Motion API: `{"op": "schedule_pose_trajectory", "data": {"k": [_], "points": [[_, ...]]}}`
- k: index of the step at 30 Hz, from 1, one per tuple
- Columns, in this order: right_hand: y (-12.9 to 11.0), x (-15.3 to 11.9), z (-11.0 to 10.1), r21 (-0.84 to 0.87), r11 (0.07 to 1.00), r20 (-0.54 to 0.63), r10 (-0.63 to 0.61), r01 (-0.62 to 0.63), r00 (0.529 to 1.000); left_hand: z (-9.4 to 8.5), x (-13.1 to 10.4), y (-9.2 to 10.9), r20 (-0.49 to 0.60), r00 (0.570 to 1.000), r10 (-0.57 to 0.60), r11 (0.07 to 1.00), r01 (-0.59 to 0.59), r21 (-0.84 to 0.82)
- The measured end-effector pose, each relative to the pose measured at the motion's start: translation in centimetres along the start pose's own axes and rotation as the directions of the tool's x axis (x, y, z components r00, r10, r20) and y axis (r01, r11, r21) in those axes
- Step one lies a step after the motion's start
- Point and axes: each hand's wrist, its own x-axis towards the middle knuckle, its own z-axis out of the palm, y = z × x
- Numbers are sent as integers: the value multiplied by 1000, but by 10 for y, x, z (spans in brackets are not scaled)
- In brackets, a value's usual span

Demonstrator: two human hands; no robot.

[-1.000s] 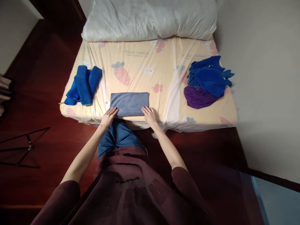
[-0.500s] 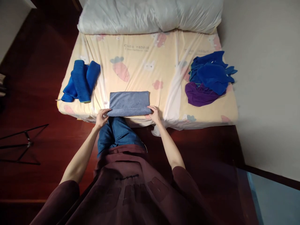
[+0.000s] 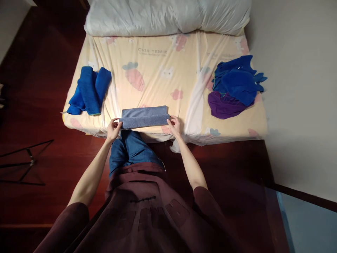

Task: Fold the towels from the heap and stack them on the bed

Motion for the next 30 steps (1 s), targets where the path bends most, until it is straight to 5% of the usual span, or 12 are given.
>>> {"op": "schedule_pose_trajectory", "data": {"k": [9, 13, 16, 20, 24, 30], "points": [[-8, 2, -2, -66, 998, 38, -14, 17, 999, -1, 1, -3, 5, 1000, -27, 999, 26, 40], [-32, -12, 2, -353, 920, -12, -187, 171, 982, 3, -8, 12, -71, 973, 217, 925, -182, 333], [-63, -32, 21, -508, 784, 160, -322, 358, 933, 23, -22, 36, 126, 896, 425, 760, -429, 489], [-90, -52, 64, -441, 668, 572, -305, 599, 761, 64, -35, 58, 496, 765, 411, 623, -633, 459], [-86, -49, 82, -477, 640, 618, -243, 603, 747, 78, -32, 52, 519, 787, 334, 595, -603, 532], [-58, -24, 37, -530, 637, 580, -210, 560, 787, 45, -22, 24, 466, 828, 313, 620, -550, 560]]}}
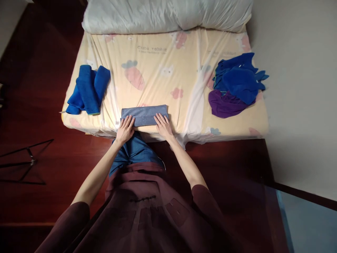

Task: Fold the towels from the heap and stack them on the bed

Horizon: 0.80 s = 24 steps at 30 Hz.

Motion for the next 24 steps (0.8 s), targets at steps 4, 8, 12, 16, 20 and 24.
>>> {"op": "schedule_pose_trajectory", "data": {"k": [4, 8, 12, 16, 20, 24], "points": [[33, -7, -6, 18, 998, -38, 59, -58, 998, -4, -5, -17, -23, 999, -27, 999, 26, -30], [44, 1, -3, 21, 997, -42, 73, -73, 996, -6, 3, -24, -12, 998, -65, 997, 64, -46], [41, 12, -5, 18, 995, -29, 95, -94, 995, -12, 13, -28, -6, 998, -66, 997, 65, -48], [39, -2, -15, 37, 998, -15, 58, -58, 998, -19, 1, -31, 24, 1000, -19, 999, 20, -47], [45, -29, -19, 157, 988, -11, 5, -3, 1000, -19, -23, -34, 21, 1000, 6, 989, -2, -149], [52, -33, -12, 327, 941, -136, 143, -92, 980, -18, -31, -41, -61, 996, -66, 933, 40, -356]]}}
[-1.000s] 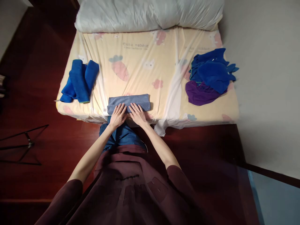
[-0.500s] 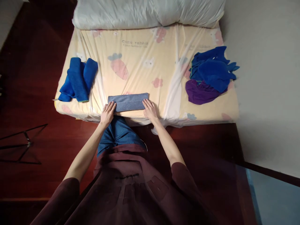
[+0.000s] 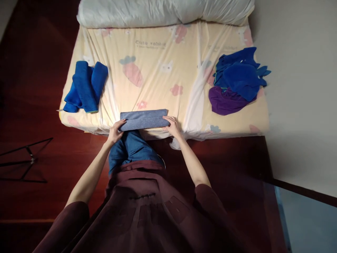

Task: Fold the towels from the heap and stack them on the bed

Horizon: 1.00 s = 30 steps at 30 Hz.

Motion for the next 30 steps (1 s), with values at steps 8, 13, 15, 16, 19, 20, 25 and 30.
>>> {"op": "schedule_pose_trajectory", "data": {"k": [8, 13, 15, 16, 19, 20, 25, 30], "points": [[9, 11, 1, 141, 984, -109, 124, -108, 986, -4, -2, -12, -165, 957, -240, 963, 214, -163], [21, 14, 13, 307, 929, -170, 266, -205, 949, 2, 7, -11, -249, 897, -365, 921, 309, -238], [24, 17, 19, 379, 899, -187, 306, -219, 933, 2, 13, -9, -260, 887, -382, 908, 309, -281], [25, 19, 21, 405, 888, -205, 321, -218, 925, 2, 16, -7, -257, 885, -389, 902, 308, -302], [25, 24, 24, 423, 879, -265, 351, -219, 898, 0, 26, -6, -228, 867, -443, 867, 350, -355], [25, 26, 24, 414, 882, -272, 358, -227, 893, 0, 29, -6, -222, 856, -467, 854, 371, -366], [22, 31, 23, 397, 882, -263, 376, -255, 889, 0, 38, -8, -248, 817, -521, 828, 413, -379], [19, 32, 20, 393, 878, -238, 386, -275, 891, -1, 36, -5, -232, 830, -507, 844, 423, -330]]}}
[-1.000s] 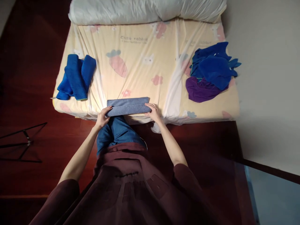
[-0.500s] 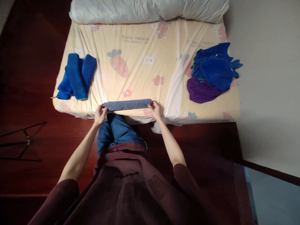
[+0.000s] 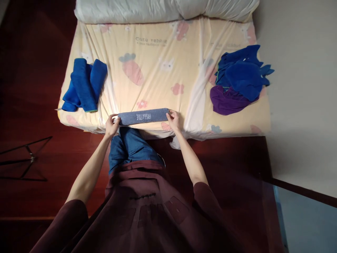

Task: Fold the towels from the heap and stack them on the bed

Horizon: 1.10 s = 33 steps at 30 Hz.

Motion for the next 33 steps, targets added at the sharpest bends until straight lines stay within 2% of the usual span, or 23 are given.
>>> {"op": "schedule_pose_trajectory", "data": {"k": [7, 9, 11, 12, 14, 16, 18, 20, 23, 27, 30, 32, 33], "points": [[-8, -2, -5, -71, 997, 3, -13, 13, 1000, -4, -3, 1, 9, 1000, 0, 995, -1, 100], [-18, -2, -9, -192, 978, -16, -85, 80, 996, -4, -9, 10, -59, 993, 100, 978, -88, 189], [-35, -3, -9, -335, 920, 16, -211, 204, 977, -1, -21, 27, -87, 958, 273, 925, -237, 297], [-46, -4, -5, -393, 879, 70, -265, 271, 962, 4, -27, 37, -41, 934, 355, 883, -321, 342], [-70, -7, 9, -461, 795, 240, -315, 393, 918, 19, -39, 58, 151, 877, 457, 790, -478, 385], [-92, -10, 30, -478, 725, 420, -306, 495, 854, 39, -47, 73, 339, 812, 476, 713, -582, 392], [-106, -13, 52, -466, 677, 547, -287, 570, 787, 58, -50, 78, 424, 787, 448, 680, -608, 411], [-108, -15, 66, -459, 649, 605, -270, 606, 749, 69, -50, 73, 418, 815, 401, 692, -568, 445], [-93, -15, 64, -501, 635, 607, -227, 588, 761, 68, -49, 51, 360, 868, 341, 739, -484, 469], [-68, -14, 33, -551, 632, 587, -170, 545, 792, 47, -59, 27, 288, 910, 300, 811, -402, 425], [-61, -12, 10, -571, 641, 569, -142, 513, 810, 36, -76, 20, 167, 950, 262, 891, -305, 337], [-62, -8, -1, -583, 654, 552, -117, 482, 826, 34, -90, 20, 35, 983, 178, 956, -182, 231], [-64, -4, -5, -585, 661, 546, -107, 470, 831, 34, -95, 21, -25, 995, 92, 986, -88, 145]]}}
